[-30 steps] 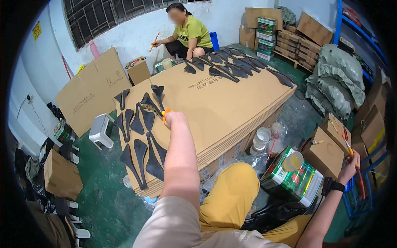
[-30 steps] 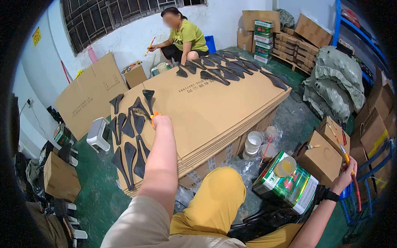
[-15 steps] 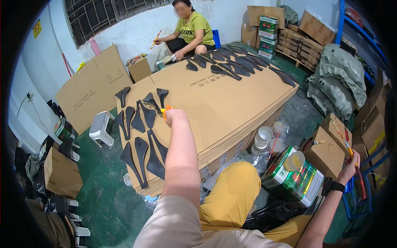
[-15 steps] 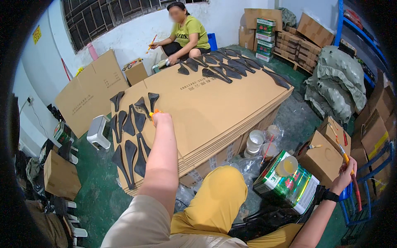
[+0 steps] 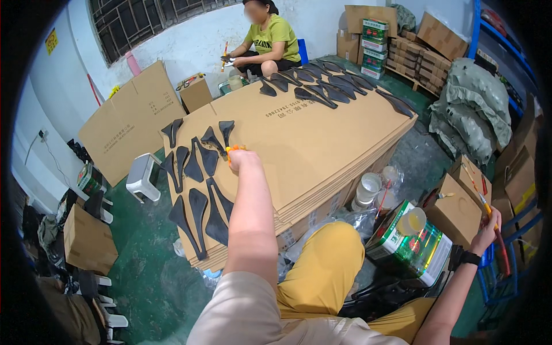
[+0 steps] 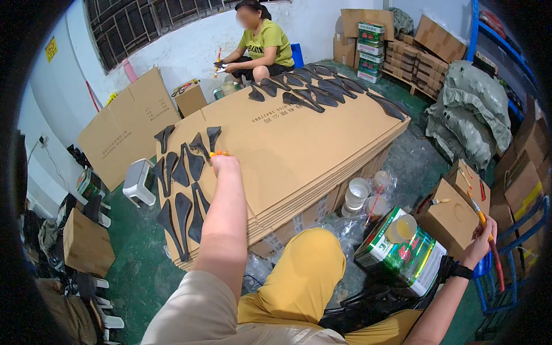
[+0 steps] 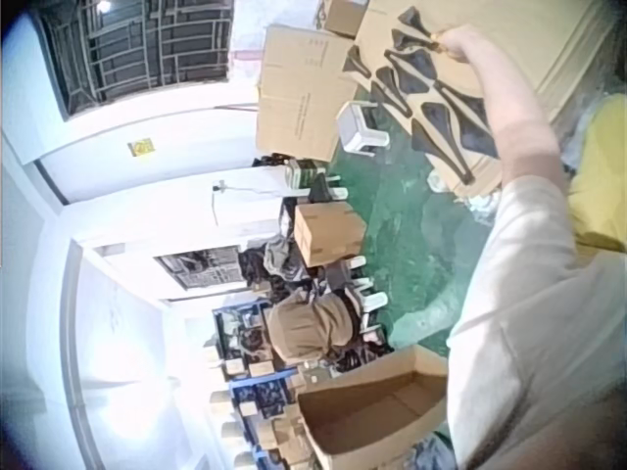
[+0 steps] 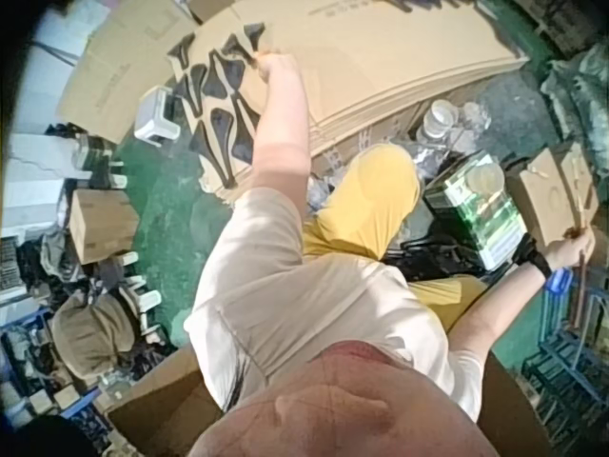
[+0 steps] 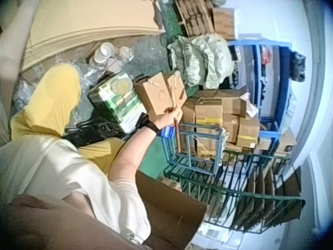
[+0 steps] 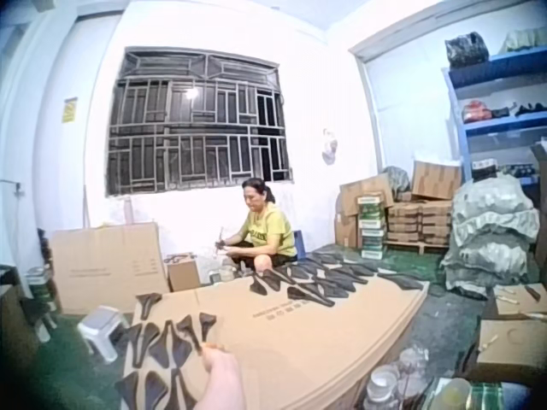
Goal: The recorder uses a brush to apply a yellow liquid adhesive to the underside of black bicycle saddles in a warehouse or workshop environment.
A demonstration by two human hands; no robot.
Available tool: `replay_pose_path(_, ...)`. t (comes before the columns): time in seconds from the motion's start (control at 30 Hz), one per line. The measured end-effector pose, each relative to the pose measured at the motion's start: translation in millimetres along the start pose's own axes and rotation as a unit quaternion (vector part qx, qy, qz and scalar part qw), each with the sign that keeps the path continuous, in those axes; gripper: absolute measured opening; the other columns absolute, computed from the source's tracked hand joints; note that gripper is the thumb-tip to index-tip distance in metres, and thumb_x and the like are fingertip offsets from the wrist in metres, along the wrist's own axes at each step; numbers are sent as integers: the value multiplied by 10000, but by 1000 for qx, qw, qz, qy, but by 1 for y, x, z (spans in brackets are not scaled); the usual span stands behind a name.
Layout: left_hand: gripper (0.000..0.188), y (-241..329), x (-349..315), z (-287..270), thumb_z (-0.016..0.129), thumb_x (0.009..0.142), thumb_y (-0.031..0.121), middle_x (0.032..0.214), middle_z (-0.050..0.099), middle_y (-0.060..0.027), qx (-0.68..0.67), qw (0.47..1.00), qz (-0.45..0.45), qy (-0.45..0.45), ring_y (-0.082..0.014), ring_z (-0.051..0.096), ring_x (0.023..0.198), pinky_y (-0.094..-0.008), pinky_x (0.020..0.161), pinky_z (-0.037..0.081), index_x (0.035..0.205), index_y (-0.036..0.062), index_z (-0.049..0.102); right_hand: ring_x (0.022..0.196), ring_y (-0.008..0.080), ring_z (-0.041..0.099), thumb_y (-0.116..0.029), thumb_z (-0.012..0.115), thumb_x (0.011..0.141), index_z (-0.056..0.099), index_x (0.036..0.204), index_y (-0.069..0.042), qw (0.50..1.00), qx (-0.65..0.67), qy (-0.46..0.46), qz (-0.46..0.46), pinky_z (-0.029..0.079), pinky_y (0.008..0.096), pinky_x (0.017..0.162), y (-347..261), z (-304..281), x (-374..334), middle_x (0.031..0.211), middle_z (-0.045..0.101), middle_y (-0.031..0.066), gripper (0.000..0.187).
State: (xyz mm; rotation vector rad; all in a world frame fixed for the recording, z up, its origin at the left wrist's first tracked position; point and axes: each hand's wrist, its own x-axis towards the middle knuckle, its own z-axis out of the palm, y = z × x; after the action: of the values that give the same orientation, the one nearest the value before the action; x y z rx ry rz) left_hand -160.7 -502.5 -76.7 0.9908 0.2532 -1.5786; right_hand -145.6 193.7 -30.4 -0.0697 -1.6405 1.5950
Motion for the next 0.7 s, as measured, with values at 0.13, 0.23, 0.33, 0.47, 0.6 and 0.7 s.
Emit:
replay_pose_path(0.13,100,6,-2,-2,584,779,78,799,626,-63,39,999,24,5,-169,599,664,-295,585,470,871,38,591,523,6,361,-245,518,914,605,879,-66,1000,0,14,-5,240,167,475,-5,2,-3,616,438,-58,202)
replay_pose_path(0.23,124,9,15,-2,592,774,80,823,629,-67,60,994,60,-65,-169,605,711,-295,596,475,889,33,589,522,8,359,-243,518,914,603,880,-61,1000,0,12,-1,240,168,474,-6,-1,-6,614,434,-56,204)
replay_pose_path(0.33,98,3,4,0,596,787,118,801,605,-33,92,987,46,-122,-151,580,687,-281,564,453,872,75,577,522,8,359,-239,520,913,606,886,-53,1000,-8,17,-11,240,170,471,-8,-9,-2,614,434,-54,207)
replay_pose_path(0.47,96,18,2,38,536,851,305,727,497,51,113,957,16,-267,-111,425,559,-253,492,334,841,213,512,519,7,358,-236,517,914,620,913,-40,1000,0,17,1,244,169,472,-8,-9,-6,606,439,-54,221)
replay_pose_path(0.6,216,56,-18,101,455,890,418,784,491,69,174,872,55,-455,-86,438,647,-247,569,353,880,211,518,711,38,464,-216,479,932,623,992,-34,999,-7,-36,-11,356,166,601,18,-36,-11,863,542,-3,239)
replay_pose_path(0.7,188,46,-59,140,432,873,339,772,447,23,288,791,73,-536,-158,401,627,-316,567,367,808,164,454,796,81,503,-219,459,945,586,1095,-21,996,37,-74,33,398,207,699,16,-57,-6,954,572,40,279)
